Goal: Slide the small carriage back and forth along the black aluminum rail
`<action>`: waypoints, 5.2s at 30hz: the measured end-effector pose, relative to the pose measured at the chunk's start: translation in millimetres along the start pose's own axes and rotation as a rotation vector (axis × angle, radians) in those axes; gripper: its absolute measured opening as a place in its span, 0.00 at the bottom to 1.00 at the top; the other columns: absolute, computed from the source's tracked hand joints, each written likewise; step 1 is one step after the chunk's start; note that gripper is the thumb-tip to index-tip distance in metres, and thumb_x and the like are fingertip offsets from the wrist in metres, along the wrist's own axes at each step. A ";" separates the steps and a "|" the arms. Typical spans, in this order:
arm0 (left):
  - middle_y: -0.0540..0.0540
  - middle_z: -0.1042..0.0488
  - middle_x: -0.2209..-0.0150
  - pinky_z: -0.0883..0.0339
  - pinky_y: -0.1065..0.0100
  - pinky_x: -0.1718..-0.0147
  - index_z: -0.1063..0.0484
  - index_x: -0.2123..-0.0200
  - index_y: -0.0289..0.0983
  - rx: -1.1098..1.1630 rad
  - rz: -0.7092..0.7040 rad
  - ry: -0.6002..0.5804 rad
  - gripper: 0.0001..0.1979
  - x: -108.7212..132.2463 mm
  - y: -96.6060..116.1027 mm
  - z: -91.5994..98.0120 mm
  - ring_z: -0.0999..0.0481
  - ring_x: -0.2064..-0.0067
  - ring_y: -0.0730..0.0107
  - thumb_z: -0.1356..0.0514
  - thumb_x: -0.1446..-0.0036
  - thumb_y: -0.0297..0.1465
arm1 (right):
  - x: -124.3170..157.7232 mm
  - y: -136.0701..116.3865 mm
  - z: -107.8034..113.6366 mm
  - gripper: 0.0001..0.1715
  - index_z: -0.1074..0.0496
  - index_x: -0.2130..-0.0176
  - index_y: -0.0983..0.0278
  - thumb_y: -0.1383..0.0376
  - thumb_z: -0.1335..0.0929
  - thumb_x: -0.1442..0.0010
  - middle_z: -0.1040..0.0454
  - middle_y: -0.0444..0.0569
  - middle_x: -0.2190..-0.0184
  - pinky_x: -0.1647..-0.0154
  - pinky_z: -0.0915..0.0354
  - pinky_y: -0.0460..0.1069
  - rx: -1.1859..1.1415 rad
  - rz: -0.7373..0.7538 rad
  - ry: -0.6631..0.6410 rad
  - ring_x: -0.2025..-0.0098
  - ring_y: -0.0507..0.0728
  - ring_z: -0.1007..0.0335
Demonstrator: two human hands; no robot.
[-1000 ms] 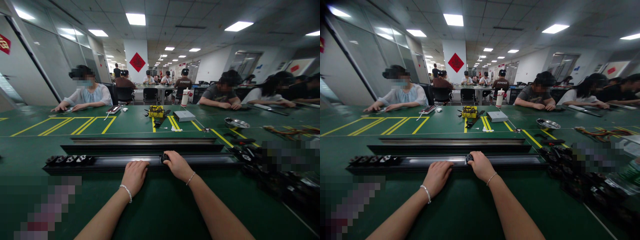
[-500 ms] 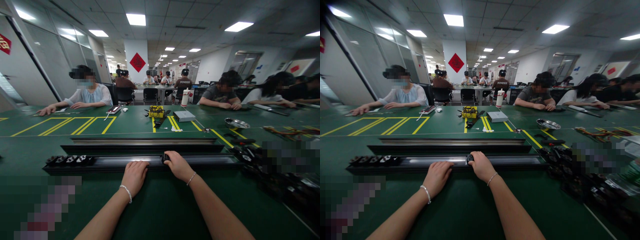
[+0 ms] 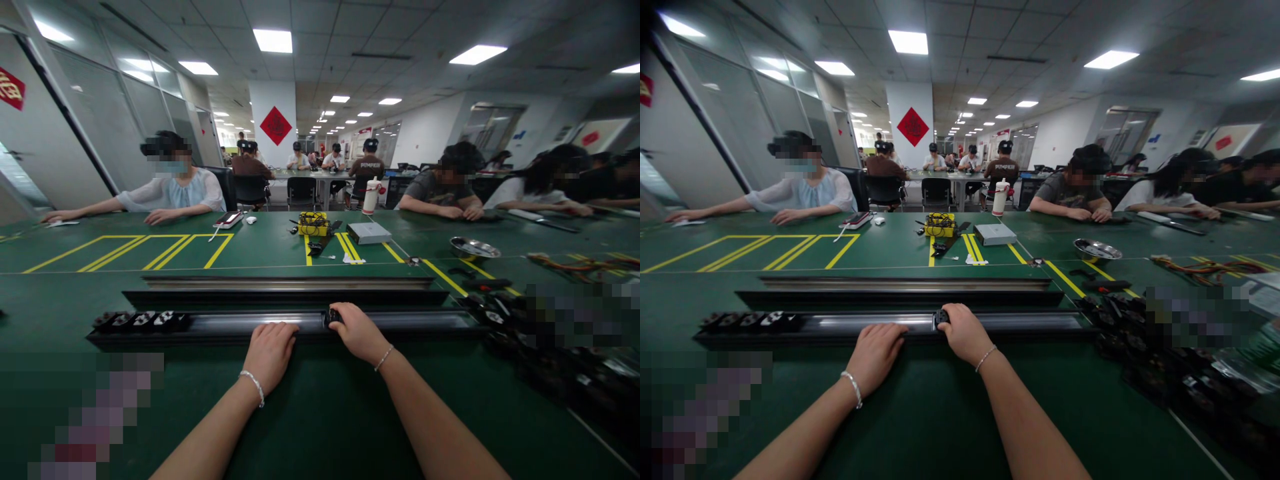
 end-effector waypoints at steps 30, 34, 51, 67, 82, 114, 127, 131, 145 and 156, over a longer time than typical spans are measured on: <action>0.49 0.28 0.61 0.47 0.61 0.57 0.35 0.59 0.42 0.011 -0.004 0.005 0.11 0.1 1.3 0.6 0.32 0.58 0.67 0.52 0.43 0.29 | 1.3 5.4 1.9 0.17 0.34 0.55 0.67 0.66 0.36 0.46 0.31 0.53 0.57 0.48 0.46 0.53 0.033 0.010 0.002 0.52 0.57 0.39; 0.49 0.27 0.61 0.46 0.61 0.57 0.34 0.59 0.42 0.009 -0.003 0.007 0.11 -0.1 1.5 1.1 0.32 0.59 0.67 0.52 0.43 0.28 | 2.0 4.8 3.2 0.18 0.34 0.55 0.67 0.66 0.36 0.46 0.31 0.54 0.57 0.49 0.45 0.51 0.023 0.008 0.006 0.52 0.57 0.39; 0.49 0.27 0.61 0.46 0.61 0.56 0.34 0.59 0.43 0.006 -0.006 0.010 0.11 0.2 1.0 0.4 0.32 0.58 0.67 0.52 0.44 0.28 | 1.4 8.1 2.3 0.17 0.34 0.55 0.67 0.67 0.36 0.47 0.31 0.53 0.57 0.50 0.44 0.51 -0.002 -0.004 -0.006 0.53 0.56 0.39; 0.49 0.27 0.61 0.46 0.62 0.57 0.34 0.59 0.43 0.008 -0.013 0.014 0.11 0.4 0.1 -0.2 0.32 0.58 0.67 0.52 0.43 0.29 | 2.0 9.7 5.1 0.18 0.34 0.55 0.68 0.68 0.36 0.48 0.32 0.54 0.56 0.49 0.45 0.50 -0.035 -0.012 -0.011 0.52 0.56 0.40; 0.50 0.28 0.61 0.47 0.62 0.57 0.35 0.59 0.43 -0.005 -0.009 -0.002 0.10 -0.7 -0.1 -0.4 0.32 0.58 0.67 0.52 0.43 0.29 | 2.2 12.9 7.4 0.18 0.34 0.55 0.67 0.65 0.36 0.46 0.31 0.52 0.56 0.46 0.49 0.53 0.050 0.023 -0.036 0.51 0.57 0.40; 0.51 0.27 0.61 0.47 0.62 0.57 0.35 0.59 0.43 0.003 -0.017 0.002 0.10 0.6 -0.3 0.0 0.32 0.59 0.67 0.52 0.43 0.29 | 1.8 17.9 11.8 0.18 0.34 0.55 0.66 0.67 0.36 0.48 0.33 0.53 0.55 0.48 0.45 0.51 -0.032 -0.013 -0.068 0.51 0.57 0.40; 0.49 0.28 0.61 0.47 0.62 0.57 0.34 0.59 0.43 -0.006 -0.004 -0.003 0.11 -0.3 0.5 1.9 0.32 0.59 0.67 0.52 0.43 0.29 | 3.5 16.5 13.8 0.18 0.35 0.54 0.66 0.65 0.37 0.46 0.32 0.52 0.55 0.46 0.49 0.53 0.015 -0.006 -0.087 0.52 0.57 0.40; 0.49 0.28 0.61 0.46 0.61 0.57 0.35 0.59 0.43 -0.008 -0.010 0.000 0.11 -0.3 0.3 1.7 0.32 0.59 0.67 0.52 0.43 0.29 | 3.5 17.8 14.0 0.18 0.35 0.54 0.66 0.65 0.37 0.46 0.32 0.53 0.55 0.49 0.46 0.52 0.000 -0.008 -0.084 0.52 0.57 0.40; 0.49 0.27 0.61 0.47 0.62 0.56 0.35 0.58 0.43 -0.018 -0.016 0.005 0.11 0.0 -0.5 0.1 0.32 0.58 0.67 0.52 0.43 0.29 | 3.7 20.0 14.0 0.18 0.36 0.54 0.68 0.68 0.37 0.47 0.33 0.54 0.56 0.49 0.45 0.51 -0.008 0.019 -0.074 0.51 0.56 0.41; 0.49 0.27 0.61 0.47 0.61 0.57 0.35 0.59 0.43 -0.018 -0.011 0.005 0.11 0.3 -1.3 -1.3 0.32 0.59 0.66 0.53 0.43 0.30 | 2.1 23.1 16.5 0.18 0.36 0.54 0.66 0.68 0.37 0.47 0.34 0.54 0.55 0.48 0.46 0.52 -0.044 0.006 -0.099 0.50 0.57 0.42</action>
Point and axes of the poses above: each hand's wrist, its own x-axis away from the middle knuckle, its own z-axis out of the back of the hand, y = z × x, the point moved 1 cm from there along -x, towards the middle knuckle
